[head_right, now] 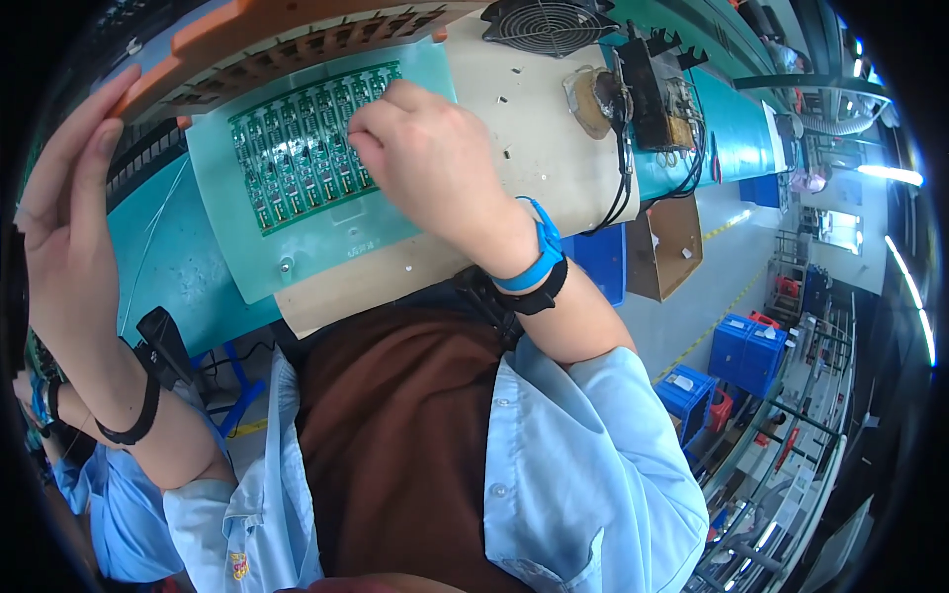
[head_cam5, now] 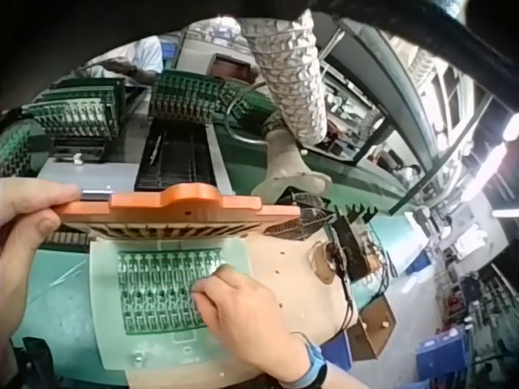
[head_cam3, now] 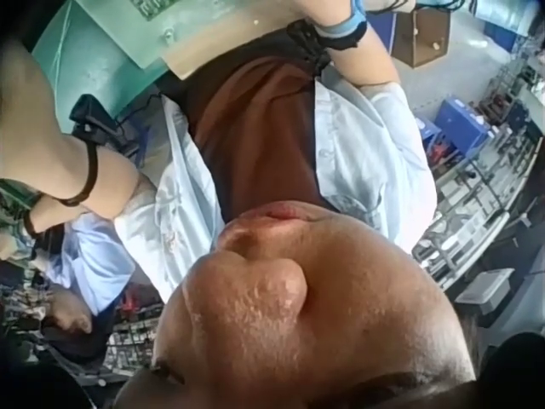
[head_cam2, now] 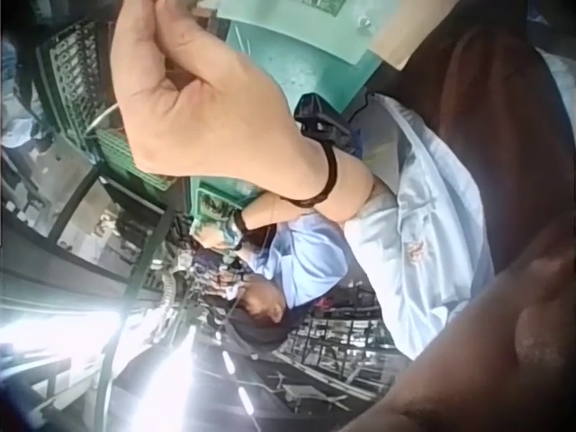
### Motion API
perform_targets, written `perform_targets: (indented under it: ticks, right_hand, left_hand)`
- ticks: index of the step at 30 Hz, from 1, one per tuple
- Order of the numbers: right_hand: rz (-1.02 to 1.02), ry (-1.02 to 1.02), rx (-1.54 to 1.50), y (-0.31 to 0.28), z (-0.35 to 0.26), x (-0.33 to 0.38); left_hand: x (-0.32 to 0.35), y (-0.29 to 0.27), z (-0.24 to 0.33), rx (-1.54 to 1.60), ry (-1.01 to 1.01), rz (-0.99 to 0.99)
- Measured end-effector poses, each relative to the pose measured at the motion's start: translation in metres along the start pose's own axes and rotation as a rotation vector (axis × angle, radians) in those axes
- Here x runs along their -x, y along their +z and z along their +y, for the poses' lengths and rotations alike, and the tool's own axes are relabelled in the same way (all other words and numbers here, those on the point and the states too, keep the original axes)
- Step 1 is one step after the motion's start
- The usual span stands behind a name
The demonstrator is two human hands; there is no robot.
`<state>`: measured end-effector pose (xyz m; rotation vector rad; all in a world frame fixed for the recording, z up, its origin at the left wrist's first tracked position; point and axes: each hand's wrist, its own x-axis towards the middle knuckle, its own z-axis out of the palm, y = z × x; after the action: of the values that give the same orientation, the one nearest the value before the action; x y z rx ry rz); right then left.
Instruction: The person solders components onto a circuit board using a soldering iron and wire before placing a board into a fixture. They press components into the board by hand, close and open a cover on the fixture, and then remove the board to stack it in a rack.
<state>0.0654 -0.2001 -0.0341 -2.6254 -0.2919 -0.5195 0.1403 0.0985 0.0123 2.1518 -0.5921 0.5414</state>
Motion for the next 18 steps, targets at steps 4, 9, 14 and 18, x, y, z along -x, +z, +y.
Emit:
perform_targets:
  ticks: [4, 9, 14, 18]
  right_hand:
    - [0.012, -0.098, -0.033, 0.015, -0.014, -0.012]
    - [0.005, -0.115, -0.002, 0.028, -0.018, -0.017]
    - [-0.012, -0.11, 0.005, 0.035, -0.022, -0.018]
    - [-0.028, -0.173, 0.031, 0.036, -0.021, -0.019]
  left_hand:
    - [-0.004, 0.004, -0.005, 0.065, 0.058, -0.002]
    - [-0.005, 0.004, -0.012, 0.149, 0.125, 0.001]
    - [-0.007, 0.01, -0.011, 0.233, 0.188, 0.007]
    - [-0.012, 0.022, -0.003, 0.302, 0.241, 0.007]
